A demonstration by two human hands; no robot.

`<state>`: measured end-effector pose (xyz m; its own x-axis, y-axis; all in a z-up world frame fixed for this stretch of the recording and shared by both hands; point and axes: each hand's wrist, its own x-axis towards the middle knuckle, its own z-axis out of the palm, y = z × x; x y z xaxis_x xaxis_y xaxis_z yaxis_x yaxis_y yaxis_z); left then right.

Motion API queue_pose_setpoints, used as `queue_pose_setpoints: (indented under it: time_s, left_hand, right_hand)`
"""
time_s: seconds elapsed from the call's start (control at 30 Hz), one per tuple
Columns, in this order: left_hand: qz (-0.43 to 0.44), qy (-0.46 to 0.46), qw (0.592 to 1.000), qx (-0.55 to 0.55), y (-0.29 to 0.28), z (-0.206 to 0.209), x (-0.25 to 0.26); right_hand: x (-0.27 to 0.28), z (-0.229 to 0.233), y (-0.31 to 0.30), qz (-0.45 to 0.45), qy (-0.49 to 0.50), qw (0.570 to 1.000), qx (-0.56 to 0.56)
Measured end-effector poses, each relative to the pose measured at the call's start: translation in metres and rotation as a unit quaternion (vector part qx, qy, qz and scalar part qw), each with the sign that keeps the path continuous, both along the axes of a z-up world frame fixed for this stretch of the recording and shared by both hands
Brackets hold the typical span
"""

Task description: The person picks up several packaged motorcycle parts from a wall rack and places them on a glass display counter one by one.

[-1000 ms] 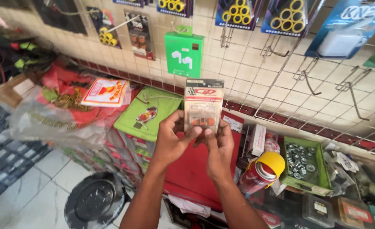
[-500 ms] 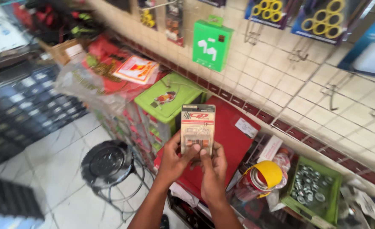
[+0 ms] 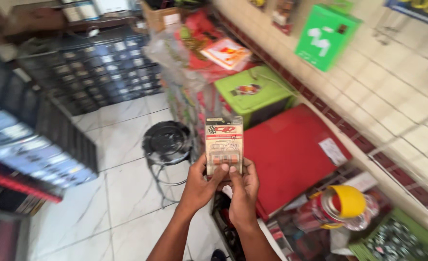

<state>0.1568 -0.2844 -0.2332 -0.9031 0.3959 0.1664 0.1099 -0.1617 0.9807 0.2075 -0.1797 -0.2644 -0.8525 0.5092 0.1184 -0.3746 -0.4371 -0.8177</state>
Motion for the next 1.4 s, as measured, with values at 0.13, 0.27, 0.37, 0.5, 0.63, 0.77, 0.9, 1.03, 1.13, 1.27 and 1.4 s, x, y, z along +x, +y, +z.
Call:
queue_pose_setpoints:
  time_s: [0.13,0.27,0.37,0.5,0.63,0.77,0.9,1.03,1.13,1.27,1.4]
  left_hand:
    - [0.066,0.06,0.996,-0.013,-0.036,-0.01,0.009]
    - [0.14,0.034,0.989,-0.019,-0.078,-0.02,0.029]
    - [0.191,0.071,0.979,-0.017,-0.113,-0.021,0.05]
    - [0.256,0.047,0.966,0.001,-0.154,-0.02,0.087]
    - [0.303,0.032,0.952,0.042,-0.189,-0.026,0.135]
    - [0.356,-0.003,0.932,0.072,-0.217,-0.033,0.194]
    - [0.408,-0.005,0.909,0.088,-0.232,-0.037,0.256]
    - [0.472,-0.003,0.88,0.047,-0.244,-0.04,0.318]
    - [0.505,-0.024,0.861,0.057,-0.252,-0.041,0.362]
    - [0.575,-0.011,0.817,0.041,-0.258,-0.048,0.416]
    - [0.641,-0.005,0.767,0.031,-0.264,-0.05,0.471]
  right_hand:
    - [-0.004,-0.007,-0.028,0.053,-0.004,0.999,0.009]
    - [-0.004,-0.011,-0.064,0.113,0.006,0.992,0.046]
    - [0.003,-0.011,-0.096,0.177,0.01,0.982,0.059]
    - [0.02,-0.009,-0.138,0.253,0.018,0.965,0.064]
    - [0.052,-0.011,-0.176,0.316,0.033,0.944,0.088]
    - [0.096,-0.016,-0.205,0.383,0.021,0.918,0.098]
    - [0.14,-0.018,-0.225,0.443,0.017,0.888,0.123]
    - [0.186,-0.022,-0.245,0.495,0.015,0.86,0.124]
    - [0.22,-0.026,-0.257,0.532,0.019,0.836,0.137]
    - [0.263,-0.029,-0.276,0.596,0.012,0.791,0.135]
    - [0.304,-0.024,-0.3,0.665,0.045,0.732,0.139]
